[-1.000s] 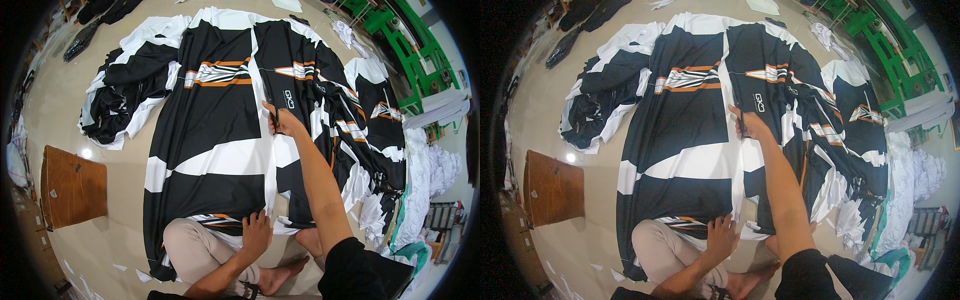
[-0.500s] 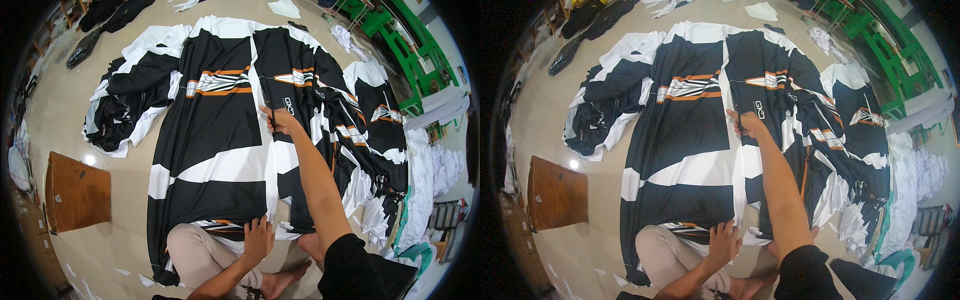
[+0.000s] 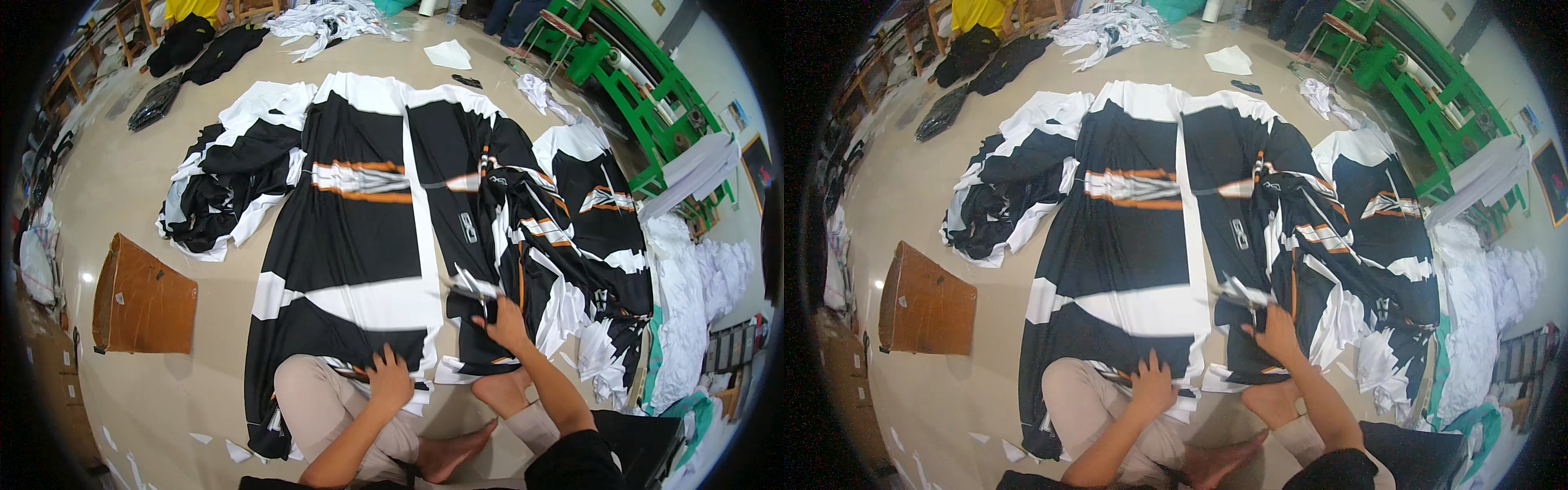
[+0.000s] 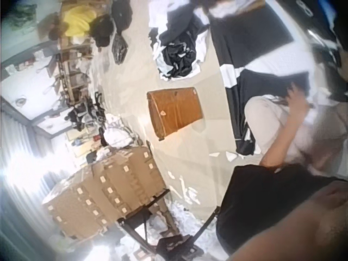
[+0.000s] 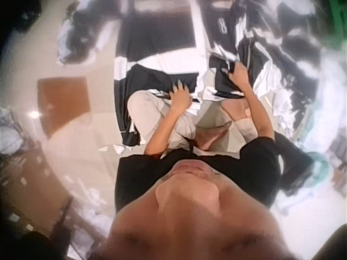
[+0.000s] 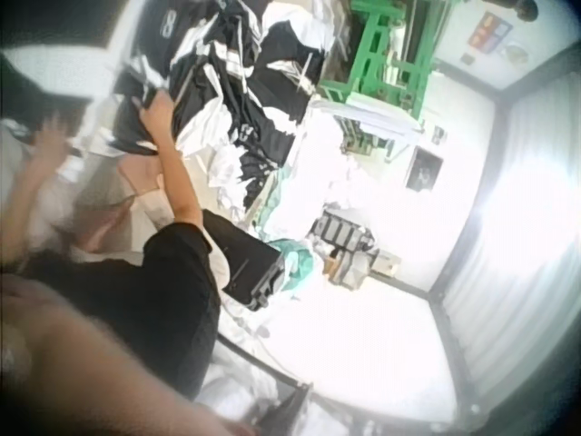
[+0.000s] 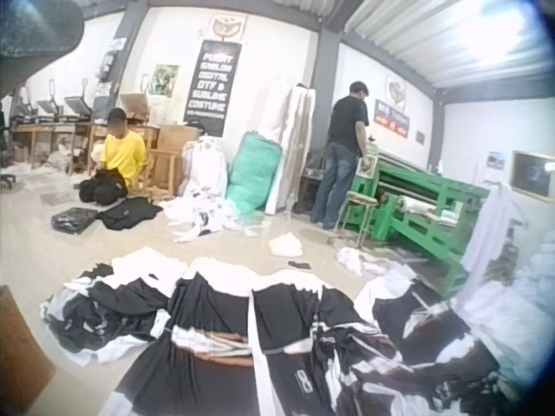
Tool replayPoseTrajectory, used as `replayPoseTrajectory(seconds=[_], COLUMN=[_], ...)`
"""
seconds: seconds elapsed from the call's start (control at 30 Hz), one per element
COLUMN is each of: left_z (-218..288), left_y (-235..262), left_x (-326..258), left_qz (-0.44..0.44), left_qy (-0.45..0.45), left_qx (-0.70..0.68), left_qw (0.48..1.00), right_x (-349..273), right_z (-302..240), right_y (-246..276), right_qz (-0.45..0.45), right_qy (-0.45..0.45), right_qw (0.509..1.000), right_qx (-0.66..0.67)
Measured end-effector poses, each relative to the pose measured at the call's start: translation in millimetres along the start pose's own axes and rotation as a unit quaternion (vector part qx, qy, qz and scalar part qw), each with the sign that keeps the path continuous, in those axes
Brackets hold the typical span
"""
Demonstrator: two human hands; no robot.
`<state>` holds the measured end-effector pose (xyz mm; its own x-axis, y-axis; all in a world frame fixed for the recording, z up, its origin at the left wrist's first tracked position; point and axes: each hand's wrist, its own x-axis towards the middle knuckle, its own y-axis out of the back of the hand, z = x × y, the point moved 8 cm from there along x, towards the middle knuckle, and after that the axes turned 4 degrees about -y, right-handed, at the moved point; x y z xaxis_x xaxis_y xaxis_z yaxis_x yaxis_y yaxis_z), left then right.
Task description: The person sits on the floor and uses scissors to cut the white fabric sections of several black and white jerseys. They cut along the seams and remove the white panels from the garments one by one.
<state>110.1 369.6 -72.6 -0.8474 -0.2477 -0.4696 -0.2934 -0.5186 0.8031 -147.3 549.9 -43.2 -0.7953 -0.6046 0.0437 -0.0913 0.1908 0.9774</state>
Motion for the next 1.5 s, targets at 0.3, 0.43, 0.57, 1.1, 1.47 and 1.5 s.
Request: replayPoseTrajectory(seconds=[0.3,0.43,0.57,1.1,1.47,1.5], left_z=[21,-116,-193,-273,-274,-236], left_y=[145,247,236,111,127,146], left_x=[163,282,295,0,4,2], left_qz=[0.058,0.338,0.271,-0.032,-0.074,0.059], left_qy=[-0.164,-0.098,0.034,0.236,0.195,0.182], left_qx=[-0.065,-0.004,0.079,-0.052,0.086,0.065], left_qw=[0.983,0.936,0.959,0.97,0.974,0.979], right_x=[-19,68,127,60,-2,-9], right_z=[20,-23,-6,20,-14,-18], right_y=[50,40,13,-2,40,52], right_qz=[-0.062,0.034,0.067,0.005,0.042,0.024], right_qy=[-0.101,-0.043,-0.027,0.042,0.045,0.018], right_qw=[0.993,0.989,0.986,0.997,0.993,0.993], right_qx=[0.022,0.138,0.153,0.061,0.101,0.113])
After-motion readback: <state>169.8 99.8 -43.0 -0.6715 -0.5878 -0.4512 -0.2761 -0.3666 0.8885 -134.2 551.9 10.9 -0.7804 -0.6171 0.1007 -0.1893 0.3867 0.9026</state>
